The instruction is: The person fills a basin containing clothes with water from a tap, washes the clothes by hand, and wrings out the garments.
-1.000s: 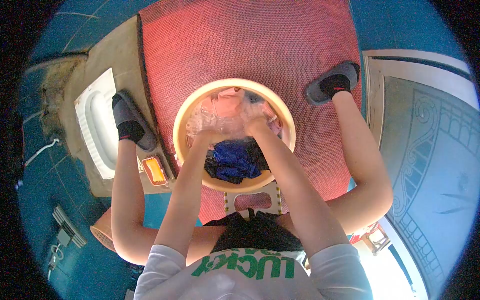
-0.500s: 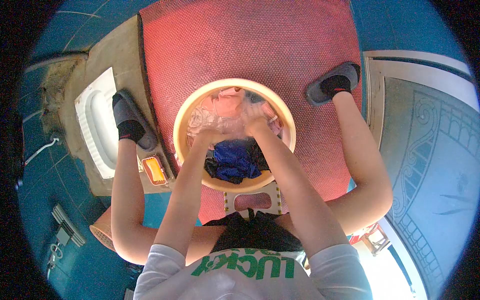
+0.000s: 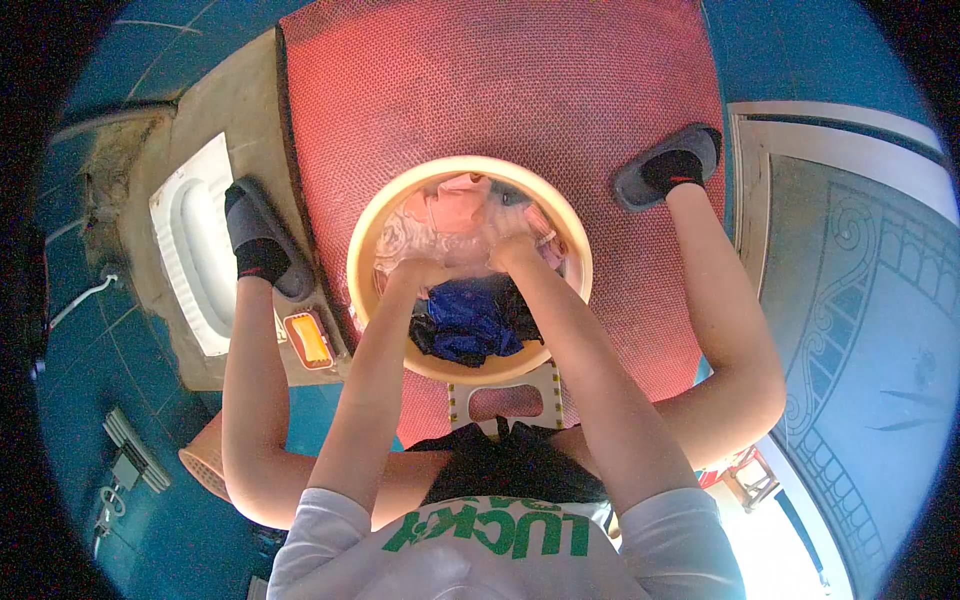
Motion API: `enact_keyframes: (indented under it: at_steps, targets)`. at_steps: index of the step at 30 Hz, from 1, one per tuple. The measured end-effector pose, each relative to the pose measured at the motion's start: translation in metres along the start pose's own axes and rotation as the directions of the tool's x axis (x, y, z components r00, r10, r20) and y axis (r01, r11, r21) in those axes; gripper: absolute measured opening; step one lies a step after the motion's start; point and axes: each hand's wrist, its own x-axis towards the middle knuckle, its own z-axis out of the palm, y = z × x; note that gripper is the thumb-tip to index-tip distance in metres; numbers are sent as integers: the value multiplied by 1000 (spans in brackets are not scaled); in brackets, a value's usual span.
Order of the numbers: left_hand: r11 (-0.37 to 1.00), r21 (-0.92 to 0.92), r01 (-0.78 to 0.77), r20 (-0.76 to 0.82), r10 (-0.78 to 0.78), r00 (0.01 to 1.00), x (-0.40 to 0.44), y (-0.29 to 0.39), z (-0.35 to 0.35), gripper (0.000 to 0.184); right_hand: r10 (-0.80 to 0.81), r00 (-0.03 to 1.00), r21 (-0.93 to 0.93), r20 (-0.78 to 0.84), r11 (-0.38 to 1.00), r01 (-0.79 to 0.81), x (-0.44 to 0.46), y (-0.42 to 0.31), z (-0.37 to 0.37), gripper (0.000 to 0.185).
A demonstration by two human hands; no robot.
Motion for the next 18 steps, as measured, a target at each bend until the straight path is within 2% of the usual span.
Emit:
enact_keyframes:
  at_steps: [3,5,6,8,12,14,15,17,18]
  targets:
    - [998,-7,-62,-37,61,997,15,-11,10,92,1,1000,49,22,999,-2,0,0,2,87]
    - [989,24,-143,-127,145,981,25,-20,18,91,-11,998,55,-59,998,14,2,1,9,85]
    - [989,24,-144,-127,146,981,31,-22,22,91,-10,998,55,-59,998,13,4,1,12,85]
    - [997,57,-48,-79,53,995,21,-14,18,79,-7,998,13,-65,1000,8,16,2,26,83]
    - [991,-56,-125,-161,114,980,10,-11,14,82,-32,999,-100,42,994,36,5,2,0,86]
    - [999,34,-39,12,39,999,17,-11,9,86,-47,995,-50,86,997,52,3,4,-2,94]
    - [999,34,-41,12,41,999,17,-12,10,86,-46,995,-51,87,997,50,2,6,-4,94]
    - [999,36,-8,-57,10,998,19,-14,14,92,-162,985,143,59,978,152,1,13,-5,106]
    - [999,35,-10,-58,12,998,18,-14,13,92,-161,985,141,59,978,151,6,17,6,106]
